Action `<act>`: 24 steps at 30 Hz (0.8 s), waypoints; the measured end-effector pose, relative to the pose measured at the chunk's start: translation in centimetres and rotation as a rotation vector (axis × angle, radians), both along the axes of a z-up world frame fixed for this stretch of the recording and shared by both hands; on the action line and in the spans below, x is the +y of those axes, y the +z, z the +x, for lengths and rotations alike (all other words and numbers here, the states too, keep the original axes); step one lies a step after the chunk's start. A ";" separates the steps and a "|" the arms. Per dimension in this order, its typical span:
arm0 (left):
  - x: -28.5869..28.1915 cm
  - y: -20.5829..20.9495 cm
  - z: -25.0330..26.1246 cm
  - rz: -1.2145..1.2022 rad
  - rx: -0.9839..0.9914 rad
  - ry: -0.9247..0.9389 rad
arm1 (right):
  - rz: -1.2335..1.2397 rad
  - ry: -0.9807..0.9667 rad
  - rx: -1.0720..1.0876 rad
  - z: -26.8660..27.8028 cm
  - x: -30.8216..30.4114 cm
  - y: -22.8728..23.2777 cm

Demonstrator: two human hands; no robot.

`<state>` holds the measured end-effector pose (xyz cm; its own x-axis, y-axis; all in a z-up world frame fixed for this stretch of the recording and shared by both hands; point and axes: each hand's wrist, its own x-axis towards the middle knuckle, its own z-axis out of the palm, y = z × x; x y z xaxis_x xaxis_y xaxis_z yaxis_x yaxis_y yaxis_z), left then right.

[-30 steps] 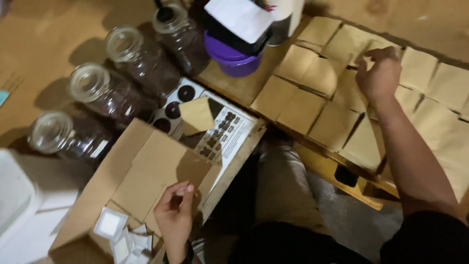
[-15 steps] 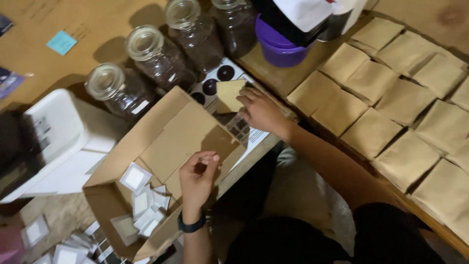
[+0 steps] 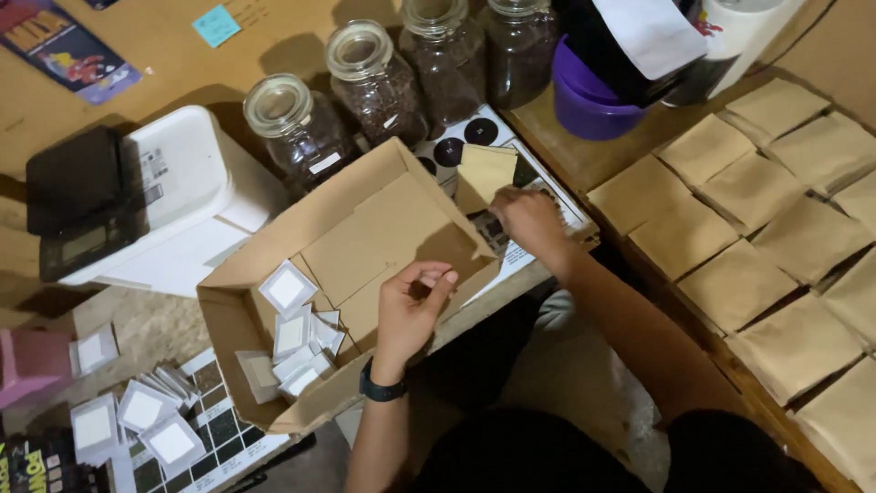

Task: The person repeatedly picks small white packets from a cardboard box, places them into small brown paper bags, folds the bag tops closed, and arranges the finished bags on a wooden tray. The person continues this cycle throughout the clip.

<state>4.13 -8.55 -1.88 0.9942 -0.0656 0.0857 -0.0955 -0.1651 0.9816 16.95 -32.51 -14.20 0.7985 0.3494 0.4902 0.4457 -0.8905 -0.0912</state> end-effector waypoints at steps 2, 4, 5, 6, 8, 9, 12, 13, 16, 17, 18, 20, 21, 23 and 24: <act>0.1 -0.4 0.0 0.011 -0.007 0.007 | 0.127 0.028 0.065 -2.4 0.3 5.0; 0.1 -0.4 -0.1 0.023 -0.015 0.010 | 0.254 0.052 0.131 -2.7 -0.3 6.2; 0.2 -0.2 -0.1 0.011 -0.006 0.010 | 0.351 -0.013 0.118 -1.8 -0.9 4.9; 0.1 0.0 -0.1 -0.002 -0.001 0.010 | 0.448 -0.076 0.102 -0.6 -1.7 3.7; 0.2 -0.1 0.0 -0.011 -0.010 0.016 | 0.614 -0.096 0.078 -1.8 -1.8 6.6; 0.2 -0.2 0.0 -0.015 -0.012 0.015 | 0.785 -0.124 0.062 -2.5 -1.8 7.9; 0.0 -0.1 -0.4 -0.077 -0.004 0.075 | 1.152 0.041 0.232 -5.7 -0.4 14.3; -0.1 0.8 -0.5 -0.082 -0.008 0.086 | 1.145 0.053 0.235 -6.6 0.1 15.5; -0.2 2.7 -0.7 -0.170 -0.053 0.111 | 1.233 0.156 0.390 -8.8 1.4 17.8; -0.1 2.9 -0.8 -0.221 -0.109 0.134 | 1.257 0.175 0.462 -9.3 1.7 17.9; 0.0 3.0 -0.9 -0.272 -0.162 0.157 | 1.281 0.193 0.536 -9.8 2.1 17.9; 0.8 2.8 -1.2 -0.263 -0.189 0.215 | 1.257 0.233 0.575 -9.6 2.3 16.3; 1.2 2.7 -1.3 -0.252 -0.215 0.259 | 1.238 0.264 0.604 -9.4 2.4 15.5; 2.3 2.9 -1.6 -0.231 -0.222 0.282 | 1.226 0.265 0.611 -9.7 3.5 16.1; 2.8 3.0 -1.8 -0.209 -0.227 0.293 | 1.218 0.255 0.611 -10.0 4.1 16.4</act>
